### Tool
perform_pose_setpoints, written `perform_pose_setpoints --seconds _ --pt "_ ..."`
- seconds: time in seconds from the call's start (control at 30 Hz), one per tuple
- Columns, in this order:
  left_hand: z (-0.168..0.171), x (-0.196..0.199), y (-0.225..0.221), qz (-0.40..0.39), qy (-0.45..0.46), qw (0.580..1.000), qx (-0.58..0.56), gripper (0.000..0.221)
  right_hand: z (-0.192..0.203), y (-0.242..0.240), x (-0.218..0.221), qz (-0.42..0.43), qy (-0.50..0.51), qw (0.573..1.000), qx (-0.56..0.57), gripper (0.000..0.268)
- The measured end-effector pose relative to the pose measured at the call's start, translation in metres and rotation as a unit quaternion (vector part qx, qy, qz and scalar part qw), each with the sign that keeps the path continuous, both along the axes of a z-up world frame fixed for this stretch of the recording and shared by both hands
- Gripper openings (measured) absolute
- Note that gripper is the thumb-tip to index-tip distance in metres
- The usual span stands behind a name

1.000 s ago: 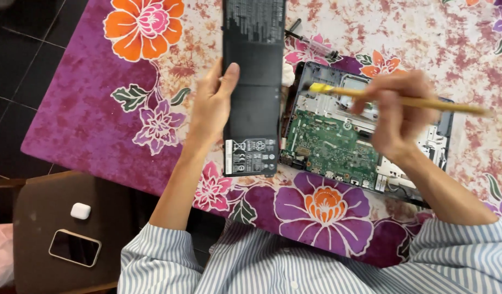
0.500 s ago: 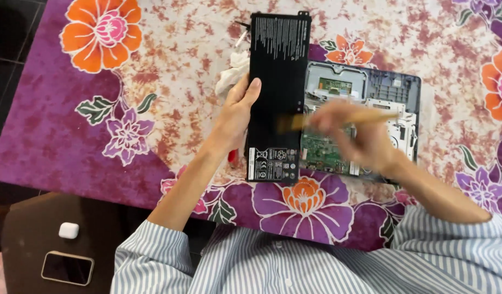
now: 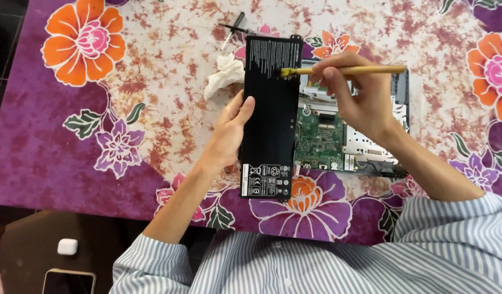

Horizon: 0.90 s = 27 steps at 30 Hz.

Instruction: The person cleans the internal components of a laptop with a brush, then installs a new battery and secures it with screws using a screwdriver.

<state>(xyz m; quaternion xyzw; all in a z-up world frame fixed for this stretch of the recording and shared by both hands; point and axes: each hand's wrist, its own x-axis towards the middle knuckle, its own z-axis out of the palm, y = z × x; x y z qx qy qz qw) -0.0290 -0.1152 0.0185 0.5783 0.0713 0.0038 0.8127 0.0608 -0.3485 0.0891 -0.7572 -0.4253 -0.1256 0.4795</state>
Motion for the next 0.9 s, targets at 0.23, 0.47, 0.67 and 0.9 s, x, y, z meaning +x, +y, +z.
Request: perform_pose_setpoints --seconds 0.23,0.47,0.67,0.9 --pt "-0.021 0.003 0.009 0.02 -0.004 1.0 -0.011 0.044 0.009 0.022 -0.043 0.321 0.137 0.935 -0.058 0.014" --pt "0.008 0.0 0.0 0.01 0.105 0.994 -0.027 0.072 0.009 0.017 -0.002 0.13 0.077 0.988 0.019 0.016" --pt "0.037 0.0 0.004 0.066 0.165 0.974 -0.139 0.041 0.017 0.007 -0.029 0.369 0.195 0.9 -0.125 0.019" --pt "-0.067 0.051 0.009 -0.528 -0.125 0.55 -0.635 0.096 0.014 0.013 -0.004 0.079 0.108 0.981 0.139 0.02"
